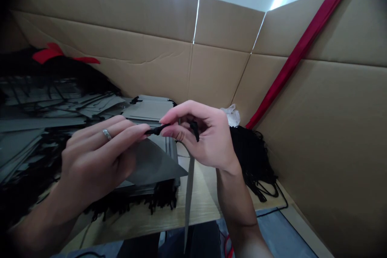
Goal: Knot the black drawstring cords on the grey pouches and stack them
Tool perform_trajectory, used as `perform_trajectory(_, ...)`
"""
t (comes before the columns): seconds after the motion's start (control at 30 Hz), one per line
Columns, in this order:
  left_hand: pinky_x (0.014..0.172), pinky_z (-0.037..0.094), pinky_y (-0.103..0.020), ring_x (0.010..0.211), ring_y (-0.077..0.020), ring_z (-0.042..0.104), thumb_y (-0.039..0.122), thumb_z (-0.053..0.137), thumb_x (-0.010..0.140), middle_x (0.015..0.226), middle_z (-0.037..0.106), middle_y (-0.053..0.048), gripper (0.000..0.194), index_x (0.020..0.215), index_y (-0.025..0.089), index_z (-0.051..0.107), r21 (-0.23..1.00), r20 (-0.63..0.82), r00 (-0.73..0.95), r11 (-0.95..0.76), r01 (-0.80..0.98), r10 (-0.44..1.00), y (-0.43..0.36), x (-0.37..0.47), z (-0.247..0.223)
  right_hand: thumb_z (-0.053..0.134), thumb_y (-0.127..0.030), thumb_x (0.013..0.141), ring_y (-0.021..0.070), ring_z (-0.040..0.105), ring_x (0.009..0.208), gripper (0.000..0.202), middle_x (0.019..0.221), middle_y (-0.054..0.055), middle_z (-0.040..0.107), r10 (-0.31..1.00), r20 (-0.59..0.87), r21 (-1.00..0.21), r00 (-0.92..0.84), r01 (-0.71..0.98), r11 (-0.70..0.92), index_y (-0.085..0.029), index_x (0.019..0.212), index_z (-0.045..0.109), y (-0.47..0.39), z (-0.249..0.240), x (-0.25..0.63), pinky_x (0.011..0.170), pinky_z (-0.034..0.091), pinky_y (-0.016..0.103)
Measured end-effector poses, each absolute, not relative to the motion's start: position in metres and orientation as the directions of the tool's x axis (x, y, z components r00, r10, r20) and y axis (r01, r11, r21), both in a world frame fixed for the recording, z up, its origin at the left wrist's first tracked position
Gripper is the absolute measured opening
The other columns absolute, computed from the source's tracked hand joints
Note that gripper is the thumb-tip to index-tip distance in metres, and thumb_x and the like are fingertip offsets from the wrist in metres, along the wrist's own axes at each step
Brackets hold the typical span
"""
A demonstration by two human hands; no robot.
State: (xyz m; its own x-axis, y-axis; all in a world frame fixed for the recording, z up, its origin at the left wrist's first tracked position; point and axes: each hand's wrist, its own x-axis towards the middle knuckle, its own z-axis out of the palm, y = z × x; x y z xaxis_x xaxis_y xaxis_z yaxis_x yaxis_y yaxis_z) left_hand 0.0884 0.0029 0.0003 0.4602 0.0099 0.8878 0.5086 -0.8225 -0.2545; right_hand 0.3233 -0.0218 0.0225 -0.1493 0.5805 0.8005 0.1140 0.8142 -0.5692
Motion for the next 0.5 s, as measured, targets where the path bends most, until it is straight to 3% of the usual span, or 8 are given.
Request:
perform_trajectory(0.17,0.062,0.046,-0.034,0.073,-0.0184,0.065,0.001,0.059,0.106,0.084,0.071,-0.001,0.019,0.106,0.019,0.066,-0.208,0.889,0.455,-0.854,0.477,0.038,0.004,0.088,0.002,0.098,-0.025,0.096,0.0153,0.074,0.076,0.009,0.094,0.001,0.084,0.527,0.835,-0.501,-0.160,0.174,0.848,-0.026,0.102,0.091,-0.021,0.023,0.325,0.064,0.055,0.032)
perform_trajectory(0.37,0.075,0.056,-0.029,0.081,-0.0165,0.074,0.002,0.064,0.106,0.092,0.079,-0.001,0.018,0.112,0.018,0.071,-0.123,0.909,0.408,-0.882,0.456,0.084,0.010,0.085,0.001,0.100,-0.040,0.094,0.0150,0.064,0.071,0.019,0.090,0.001,0.081,0.520,0.843,-0.468,-0.134,0.292,0.834,-0.026,0.102,0.090,-0.026,0.028,0.335,0.061,0.042,0.036)
perform_trajectory(0.43,0.080,0.060,-0.029,0.085,-0.0174,0.078,0.007,0.068,0.108,0.097,0.084,-0.002,0.014,0.112,0.018,0.076,-0.055,0.928,0.349,-0.880,0.472,0.129,0.014,0.084,0.000,0.102,-0.037,0.092,0.0165,0.067,0.075,0.019,0.089,0.001,0.082,0.518,0.842,-0.452,-0.154,0.324,0.831,-0.026,0.100,0.089,-0.031,0.030,0.337,0.064,0.045,0.036)
perform_trajectory(0.5,0.084,0.064,-0.030,0.090,-0.0189,0.083,0.016,0.072,0.110,0.103,0.090,-0.003,0.013,0.111,0.020,0.084,0.098,0.954,0.197,-0.857,0.505,0.225,0.020,0.083,0.001,0.104,-0.032,0.090,0.0183,0.071,0.080,0.020,0.090,0.001,0.082,0.497,0.845,-0.405,-0.198,0.370,0.836,-0.026,0.099,0.088,-0.038,0.032,0.338,0.070,0.051,0.037)
